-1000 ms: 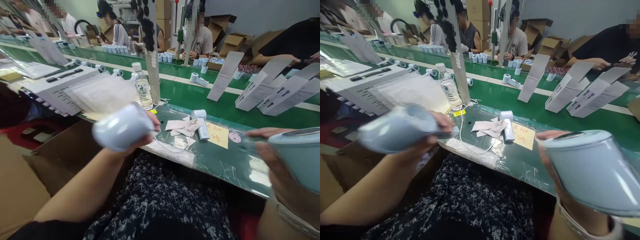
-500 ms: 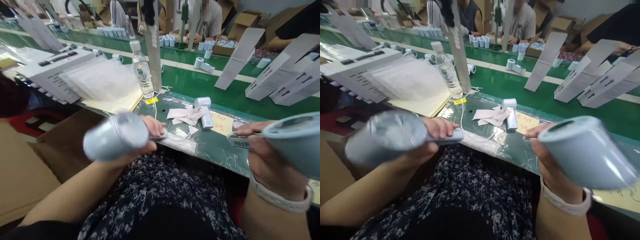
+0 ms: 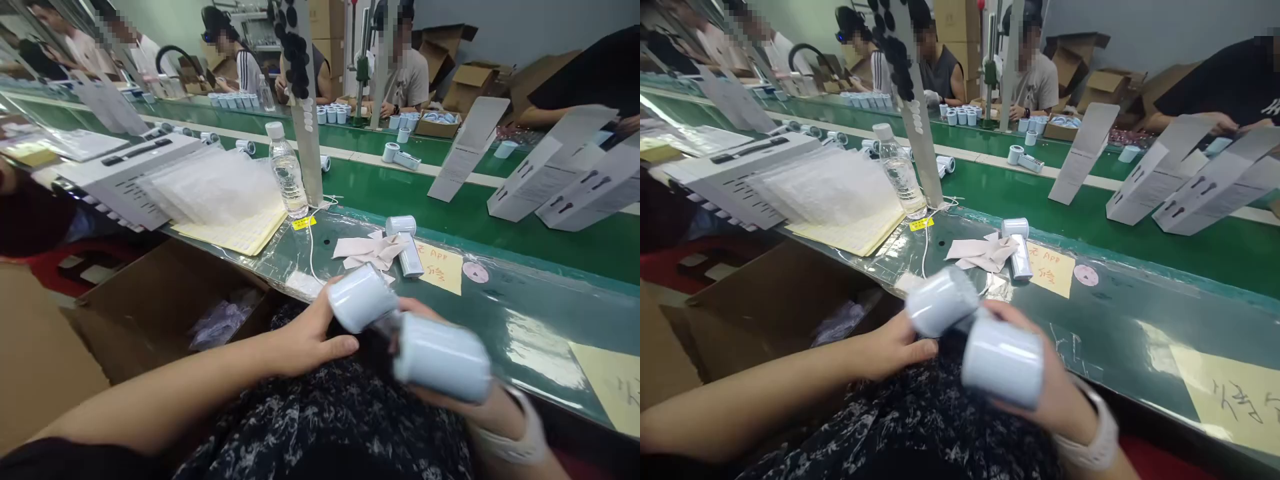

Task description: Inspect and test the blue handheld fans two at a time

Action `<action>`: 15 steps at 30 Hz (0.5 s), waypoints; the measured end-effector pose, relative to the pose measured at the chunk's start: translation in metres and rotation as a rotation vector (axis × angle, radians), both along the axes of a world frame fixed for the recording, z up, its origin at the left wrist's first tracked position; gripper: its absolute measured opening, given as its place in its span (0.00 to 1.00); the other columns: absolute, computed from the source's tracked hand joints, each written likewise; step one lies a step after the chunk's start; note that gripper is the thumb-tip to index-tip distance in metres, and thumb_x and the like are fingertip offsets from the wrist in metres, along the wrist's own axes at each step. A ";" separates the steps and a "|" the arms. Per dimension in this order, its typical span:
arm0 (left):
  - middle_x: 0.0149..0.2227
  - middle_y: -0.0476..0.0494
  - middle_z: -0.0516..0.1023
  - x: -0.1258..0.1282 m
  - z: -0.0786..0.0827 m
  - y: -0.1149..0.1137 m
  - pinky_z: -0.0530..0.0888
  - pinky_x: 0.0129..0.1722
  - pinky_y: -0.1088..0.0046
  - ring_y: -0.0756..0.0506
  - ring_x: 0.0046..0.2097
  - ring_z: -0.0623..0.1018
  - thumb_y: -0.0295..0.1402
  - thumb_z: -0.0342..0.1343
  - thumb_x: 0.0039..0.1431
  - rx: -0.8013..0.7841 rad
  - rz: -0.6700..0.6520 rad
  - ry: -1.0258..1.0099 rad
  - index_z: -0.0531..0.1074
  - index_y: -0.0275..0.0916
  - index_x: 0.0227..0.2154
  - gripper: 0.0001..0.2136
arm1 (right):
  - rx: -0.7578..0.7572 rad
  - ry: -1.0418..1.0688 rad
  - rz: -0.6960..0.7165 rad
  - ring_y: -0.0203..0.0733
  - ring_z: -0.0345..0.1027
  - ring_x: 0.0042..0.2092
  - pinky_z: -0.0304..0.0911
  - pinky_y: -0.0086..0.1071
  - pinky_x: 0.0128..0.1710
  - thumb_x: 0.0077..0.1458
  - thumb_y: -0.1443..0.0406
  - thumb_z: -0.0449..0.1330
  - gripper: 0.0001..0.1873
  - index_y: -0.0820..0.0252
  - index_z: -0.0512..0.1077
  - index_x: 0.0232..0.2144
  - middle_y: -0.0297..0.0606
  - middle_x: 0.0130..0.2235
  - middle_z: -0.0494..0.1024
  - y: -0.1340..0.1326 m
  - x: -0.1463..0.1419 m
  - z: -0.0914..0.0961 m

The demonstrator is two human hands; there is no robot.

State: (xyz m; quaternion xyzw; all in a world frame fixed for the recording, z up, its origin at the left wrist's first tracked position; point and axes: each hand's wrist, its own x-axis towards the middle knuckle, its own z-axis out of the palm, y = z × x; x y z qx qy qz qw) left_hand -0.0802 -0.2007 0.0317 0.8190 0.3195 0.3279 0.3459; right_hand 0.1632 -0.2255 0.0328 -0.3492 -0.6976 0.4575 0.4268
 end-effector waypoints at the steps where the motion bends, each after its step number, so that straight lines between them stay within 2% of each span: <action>1: 0.58 0.32 0.71 -0.011 -0.002 0.005 0.72 0.58 0.52 0.34 0.60 0.72 0.49 0.56 0.61 -0.008 0.012 0.120 0.69 0.42 0.56 0.24 | -0.002 -0.091 -0.075 0.52 0.80 0.39 0.78 0.44 0.38 0.45 0.59 0.72 0.35 0.45 0.71 0.57 0.38 0.44 0.82 0.000 0.026 0.000; 4: 0.62 0.34 0.67 -0.049 -0.003 0.034 0.68 0.62 0.49 0.36 0.63 0.68 0.42 0.59 0.60 -0.028 0.140 0.347 0.72 0.44 0.50 0.17 | -0.027 -0.407 -0.575 0.59 0.78 0.30 0.71 0.48 0.23 0.37 0.51 0.73 0.25 0.44 0.79 0.41 0.41 0.32 0.83 0.001 0.121 -0.011; 6: 0.62 0.34 0.65 -0.069 0.001 0.066 0.61 0.65 0.44 0.33 0.66 0.64 0.40 0.61 0.57 0.035 0.326 0.389 0.71 0.42 0.50 0.19 | -0.059 -0.619 -0.886 0.58 0.74 0.24 0.62 0.48 0.19 0.36 0.48 0.72 0.13 0.39 0.78 0.27 0.41 0.20 0.76 0.006 0.185 -0.026; 7: 0.62 0.32 0.65 -0.077 0.004 0.085 0.60 0.66 0.45 0.33 0.65 0.64 0.40 0.62 0.55 0.058 0.449 0.358 0.69 0.39 0.52 0.23 | -0.025 -0.667 -0.985 0.57 0.73 0.23 0.59 0.47 0.19 0.34 0.47 0.72 0.12 0.37 0.75 0.21 0.39 0.15 0.70 0.009 0.212 -0.033; 8: 0.61 0.30 0.65 -0.082 0.007 0.105 0.63 0.65 0.47 0.33 0.64 0.66 0.39 0.62 0.54 0.070 0.585 0.296 0.66 0.37 0.55 0.27 | -0.015 -0.698 -0.963 0.57 0.73 0.24 0.58 0.47 0.20 0.34 0.48 0.72 0.11 0.35 0.75 0.22 0.39 0.16 0.70 0.012 0.233 -0.039; 9: 0.62 0.29 0.64 -0.086 0.009 0.125 0.63 0.64 0.48 0.33 0.65 0.65 0.39 0.62 0.53 0.077 0.713 0.239 0.63 0.36 0.58 0.30 | 0.058 -0.716 -0.987 0.54 0.70 0.20 0.56 0.46 0.19 0.31 0.48 0.72 0.13 0.38 0.75 0.21 0.38 0.15 0.70 0.016 0.249 -0.043; 10: 0.64 0.28 0.61 -0.087 0.010 0.145 0.62 0.65 0.49 0.33 0.66 0.63 0.39 0.62 0.53 0.075 0.828 0.180 0.60 0.35 0.60 0.33 | 0.123 -0.748 -0.986 0.53 0.68 0.20 0.55 0.46 0.20 0.30 0.48 0.72 0.13 0.39 0.76 0.21 0.39 0.16 0.70 0.019 0.257 -0.044; 12: 0.68 0.25 0.56 -0.086 0.009 0.180 0.57 0.68 0.50 0.32 0.69 0.58 0.40 0.65 0.50 0.043 0.982 0.057 0.55 0.33 0.63 0.40 | 0.228 -0.783 -1.027 0.54 0.66 0.20 0.53 0.46 0.20 0.32 0.49 0.73 0.13 0.39 0.74 0.18 0.39 0.16 0.69 0.024 0.251 -0.038; 13: 0.68 0.24 0.55 -0.084 0.007 0.195 0.58 0.68 0.51 0.32 0.70 0.58 0.39 0.66 0.49 0.011 1.010 -0.014 0.52 0.34 0.65 0.43 | 0.242 -0.766 -1.052 0.55 0.67 0.21 0.53 0.46 0.20 0.34 0.50 0.73 0.13 0.39 0.73 0.17 0.40 0.16 0.69 0.025 0.239 -0.032; 15: 0.65 0.25 0.64 -0.079 0.003 0.215 0.63 0.65 0.53 0.33 0.65 0.66 0.37 0.68 0.47 -0.068 0.987 -0.131 0.50 0.35 0.65 0.45 | 0.181 -0.587 -1.096 0.56 0.68 0.23 0.55 0.46 0.19 0.35 0.50 0.74 0.13 0.40 0.73 0.16 0.40 0.16 0.68 0.028 0.201 -0.020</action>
